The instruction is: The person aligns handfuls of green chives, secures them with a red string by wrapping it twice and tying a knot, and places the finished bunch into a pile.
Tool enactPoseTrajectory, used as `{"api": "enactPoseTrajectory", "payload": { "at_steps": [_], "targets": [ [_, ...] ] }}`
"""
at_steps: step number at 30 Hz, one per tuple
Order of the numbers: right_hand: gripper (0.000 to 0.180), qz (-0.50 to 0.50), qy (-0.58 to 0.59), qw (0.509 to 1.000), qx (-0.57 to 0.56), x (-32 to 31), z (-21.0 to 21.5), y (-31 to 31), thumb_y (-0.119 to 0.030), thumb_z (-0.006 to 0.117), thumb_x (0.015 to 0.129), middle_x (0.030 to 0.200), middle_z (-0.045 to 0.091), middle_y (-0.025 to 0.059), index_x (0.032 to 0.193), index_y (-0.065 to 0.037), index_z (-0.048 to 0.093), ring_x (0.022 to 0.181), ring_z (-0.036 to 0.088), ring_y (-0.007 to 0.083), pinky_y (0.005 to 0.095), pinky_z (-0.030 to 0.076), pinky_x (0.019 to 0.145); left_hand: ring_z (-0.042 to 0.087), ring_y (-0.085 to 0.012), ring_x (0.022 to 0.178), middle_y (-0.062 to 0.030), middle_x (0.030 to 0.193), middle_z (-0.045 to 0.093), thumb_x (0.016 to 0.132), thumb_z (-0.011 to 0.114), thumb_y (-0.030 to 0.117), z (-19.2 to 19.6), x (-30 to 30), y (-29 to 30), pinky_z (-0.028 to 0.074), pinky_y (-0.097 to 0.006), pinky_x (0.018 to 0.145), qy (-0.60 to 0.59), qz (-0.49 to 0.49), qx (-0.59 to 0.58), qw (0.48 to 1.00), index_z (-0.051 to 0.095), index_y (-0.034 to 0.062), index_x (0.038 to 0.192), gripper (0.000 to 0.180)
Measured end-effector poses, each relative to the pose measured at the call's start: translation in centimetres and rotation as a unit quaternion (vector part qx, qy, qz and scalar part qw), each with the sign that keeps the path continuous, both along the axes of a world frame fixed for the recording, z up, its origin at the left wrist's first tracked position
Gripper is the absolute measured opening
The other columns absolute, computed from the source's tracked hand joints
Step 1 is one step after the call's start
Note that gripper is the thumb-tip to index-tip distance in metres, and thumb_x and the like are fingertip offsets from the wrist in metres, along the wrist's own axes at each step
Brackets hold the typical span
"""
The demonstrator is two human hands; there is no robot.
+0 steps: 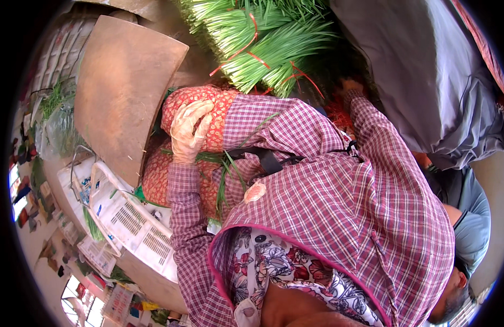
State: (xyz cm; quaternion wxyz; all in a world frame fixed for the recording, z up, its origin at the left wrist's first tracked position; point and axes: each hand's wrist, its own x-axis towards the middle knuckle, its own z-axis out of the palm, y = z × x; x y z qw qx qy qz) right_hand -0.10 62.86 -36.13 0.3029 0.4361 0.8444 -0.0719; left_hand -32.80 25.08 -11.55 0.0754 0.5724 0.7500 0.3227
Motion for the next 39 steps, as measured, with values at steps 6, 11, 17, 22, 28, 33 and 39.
{"api": "enactPoseTrajectory", "payload": {
  "at_steps": [6,11,17,22,28,33,39],
  "targets": [
    [0.040,0.020,-0.024,0.998,-0.047,0.7,0.7,-0.5,-0.035,0.072,0.079,0.107,0.069,0.0119,0.116,-0.020,0.067,0.099,0.066,0.0295,0.0421,0.052,0.087,0.063,-0.0293,0.104,-0.0110,0.106,0.069,0.084,0.065,0.019,0.2,0.1,-0.3,0.044,-0.045,0.097,-0.005,0.009,-0.015,1.000,0.070,0.0065,0.100,0.022],
    [0.025,0.053,0.217,0.940,-0.258,-4.9,10.5,-2.1,-0.028,0.073,0.082,0.096,0.070,0.0100,0.099,-0.010,0.072,0.088,0.066,0.0211,0.0370,0.052,0.079,0.060,-0.0303,0.111,-0.0136,0.117,0.065,0.080,0.073,0.028,2.8,1.4,0.2,0.042,-0.043,0.102,-0.086,0.056,-0.008,0.995,0.064,0.0052,0.118,0.046],
    [0.019,0.125,0.432,0.673,-0.587,-20.2,31.1,-10.4,-0.019,0.067,0.091,0.084,0.066,0.0026,0.096,0.000,0.067,0.081,0.060,0.0091,0.0287,0.050,0.072,0.049,-0.0303,0.128,-0.0183,0.134,0.054,0.078,0.078,0.040,5.1,3.6,3.6,0.038,-0.041,0.107,-0.440,0.052,0.168,0.881,0.033,0.0004,0.146,0.091],
    [0.018,0.207,0.522,0.610,-0.559,-33.5,36.8,-16.2,-0.021,0.065,0.093,0.084,0.063,-0.0020,0.097,-0.003,0.067,0.076,0.056,0.0053,0.0216,0.046,0.063,0.065,-0.0203,0.090,-0.0121,0.089,0.068,0.098,0.052,0.026,5.9,4.0,3.4,0.048,-0.037,0.091,-0.630,-0.001,0.190,0.753,0.052,-0.0045,0.131,0.044],
    [0.034,0.284,0.504,0.715,-0.393,-49.5,36.0,-20.0,-0.038,0.067,0.089,0.080,0.065,-0.0048,0.106,-0.009,0.071,0.069,0.054,0.0036,0.0193,0.040,0.056,0.063,-0.0148,0.099,-0.0092,0.093,0.072,0.096,0.056,0.039,6.7,6.7,-5.5,0.045,-0.034,0.094,-0.584,0.108,0.187,0.783,0.054,-0.0027,0.131,0.054],
    [0.042,0.361,0.476,0.769,-0.228,-60.0,31.7,-17.7,-0.048,0.065,0.086,0.094,0.071,0.0036,0.111,-0.014,0.070,0.074,0.068,0.0110,0.0264,0.051,0.057,0.062,-0.0184,0.105,-0.0119,0.115,0.067,0.091,0.065,0.031,10.6,10.5,-15.7,0.049,-0.034,0.093,-0.517,0.205,0.138,0.820,0.049,0.0032,0.138,0.056],
    [0.055,0.476,0.459,0.745,-0.083,-67.3,34.3,-14.2,-0.049,0.061,0.089,0.107,0.070,0.0121,0.127,-0.010,0.059,0.082,0.068,0.0192,0.0332,0.054,0.070,0.068,-0.0200,0.097,-0.0090,0.108,0.070,0.093,0.062,0.024,14.0,15.1,-30.7,0.055,-0.036,0.091,-0.254,0.507,0.230,0.791,0.060,0.0080,0.126,0.037]
  ]
}}
